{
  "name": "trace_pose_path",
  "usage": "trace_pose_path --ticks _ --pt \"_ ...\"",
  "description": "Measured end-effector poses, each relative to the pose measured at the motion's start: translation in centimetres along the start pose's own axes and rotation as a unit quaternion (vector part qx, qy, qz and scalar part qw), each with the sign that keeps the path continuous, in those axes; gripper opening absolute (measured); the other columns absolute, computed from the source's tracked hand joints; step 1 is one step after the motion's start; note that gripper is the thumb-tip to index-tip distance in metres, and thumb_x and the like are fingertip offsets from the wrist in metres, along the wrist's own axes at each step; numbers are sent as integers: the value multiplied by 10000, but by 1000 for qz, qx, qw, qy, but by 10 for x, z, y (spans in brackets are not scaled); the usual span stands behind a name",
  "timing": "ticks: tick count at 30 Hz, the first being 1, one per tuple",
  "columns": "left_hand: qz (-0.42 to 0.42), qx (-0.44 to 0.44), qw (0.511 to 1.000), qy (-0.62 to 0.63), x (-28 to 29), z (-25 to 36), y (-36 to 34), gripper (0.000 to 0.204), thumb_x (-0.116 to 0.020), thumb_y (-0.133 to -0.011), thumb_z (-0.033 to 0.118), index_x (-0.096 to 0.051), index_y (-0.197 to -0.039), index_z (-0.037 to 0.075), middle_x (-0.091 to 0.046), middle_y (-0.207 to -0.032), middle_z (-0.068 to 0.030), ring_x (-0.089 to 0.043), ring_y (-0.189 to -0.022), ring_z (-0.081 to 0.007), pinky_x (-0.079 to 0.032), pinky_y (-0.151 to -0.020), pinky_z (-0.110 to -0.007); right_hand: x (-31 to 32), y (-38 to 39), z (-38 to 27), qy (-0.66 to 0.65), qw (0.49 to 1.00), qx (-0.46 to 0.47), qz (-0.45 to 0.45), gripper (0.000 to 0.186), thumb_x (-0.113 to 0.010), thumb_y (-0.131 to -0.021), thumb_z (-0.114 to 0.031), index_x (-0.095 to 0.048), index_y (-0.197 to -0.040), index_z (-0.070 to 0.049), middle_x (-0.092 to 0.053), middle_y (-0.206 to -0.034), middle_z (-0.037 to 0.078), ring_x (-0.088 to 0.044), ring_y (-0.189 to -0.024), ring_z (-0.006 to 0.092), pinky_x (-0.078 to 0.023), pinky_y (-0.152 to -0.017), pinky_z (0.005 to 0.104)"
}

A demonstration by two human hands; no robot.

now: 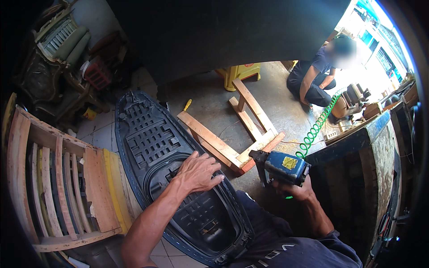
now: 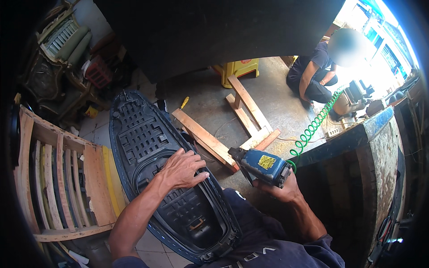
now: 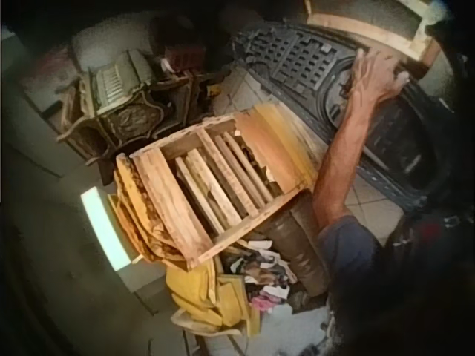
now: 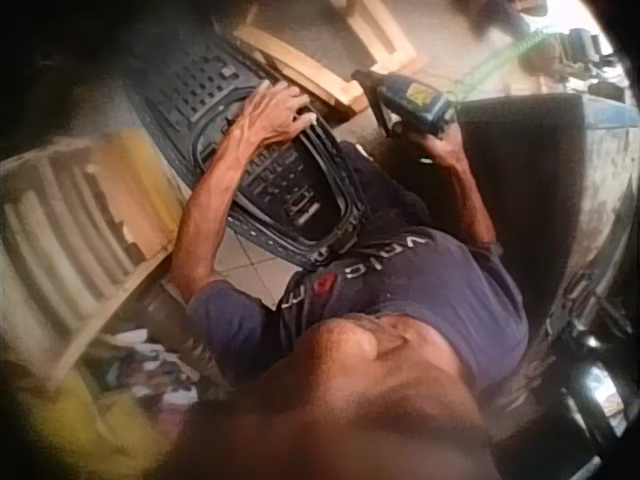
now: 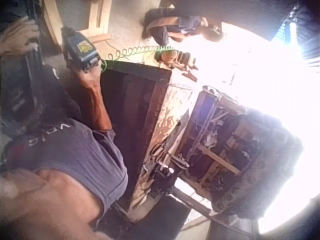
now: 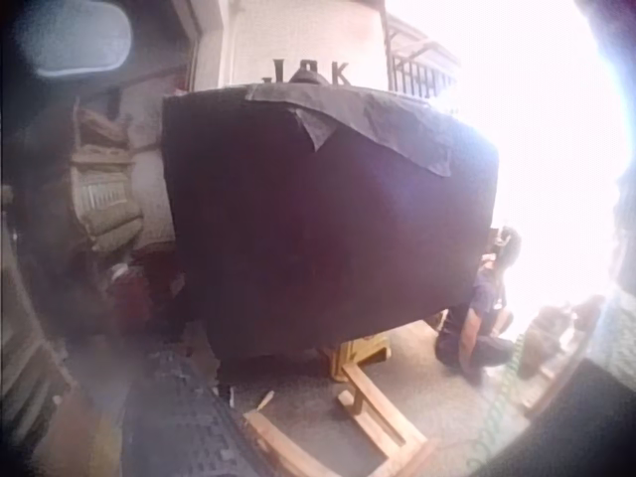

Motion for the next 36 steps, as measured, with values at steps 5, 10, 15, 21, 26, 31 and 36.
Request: trace_pose_path --ticks 5,10,15,21,26,31,36 --pt "22 14 999 46 8 -2 9 422 -666 -971 415 -744 -1133 33 -693 -960 -99 -642 -1042 -277 -444 -941 -449 12 0 -5 29 1000 9 4 474 -874 -821 -164 -721 -1245 -18 -764 -993 44 -704 -788 116 -574 -731 301" --pt "145 73 981 109 27 -5 38 430 -720 -948 285 -666 -1271 6 -686 -1210 -160 -626 -1204 -343 -404 -1152 -512 -3 -19 -11 101 994 49 -14 310 -822 -825 -207 -734 -1020 16 -774 -872 109 -725 -708 213 -586 -693 364" --pt "135 151 979 24 40 -11 79 563 -762 -926 283 -618 -1429 73 -585 -1449 -198 -492 -1441 -346 -244 -1266 -608 -47 -63 -37 398 885 161 -181 294 -742 -798 -223 -741 -961 22 -727 -745 212 -726 -657 356 -595 -660 454" --pt "337 388 854 -73 52 -43 149 662 -727 -957 215 -470 -1544 48 -448 -1562 -233 -380 -1511 -425 -256 -1263 -597 -90 -118 -76 601 721 163 -304 409 -749 -861 -394 -755 -1133 -88 -756 -842 219 -761 -813 392 -618 -758 509" --pt "411 433 788 151 17 -67 171 745 -677 -982 130 -303 -1617 19 -414 -1585 -255 -382 -1496 -464 -340 -1242 -504 -105 -133 -83 637 674 114 -356 540 -791 -851 -562 -774 -1066 -67 -757 -858 223 -755 -847 412 -613 -781 498" --pt "400 437 783 188 13 -71 177 669 -585 -1017 38 -299 -1622 26 -414 -1612 -252 -412 -1502 -421 -347 -1242 -476 -120 -129 -86 651 644 124 -382 370 -727 -885 -363 -757 -1075 -46 -752 -867 230 -750 -853 423 -614 -804 515" --pt "418 441 756 243 12 -71 181 655 -538 -1028 -15 -290 -1633 34 -394 -1640 -259 -389 -1524 -425 -352 -1240 -473 -138 -126 -88 655 635 117 -393 271 -656 -821 -218 -731 -993 -22 -727 -821 235 -746 -850 430 -612 -816 522"
Point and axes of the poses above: each hand's wrist, its own y-axis away from the middle knuckle, its own x-axis out of the back of the hand, z = x × y, the point moved 5 cm from there along -y, towards the middle knuckle
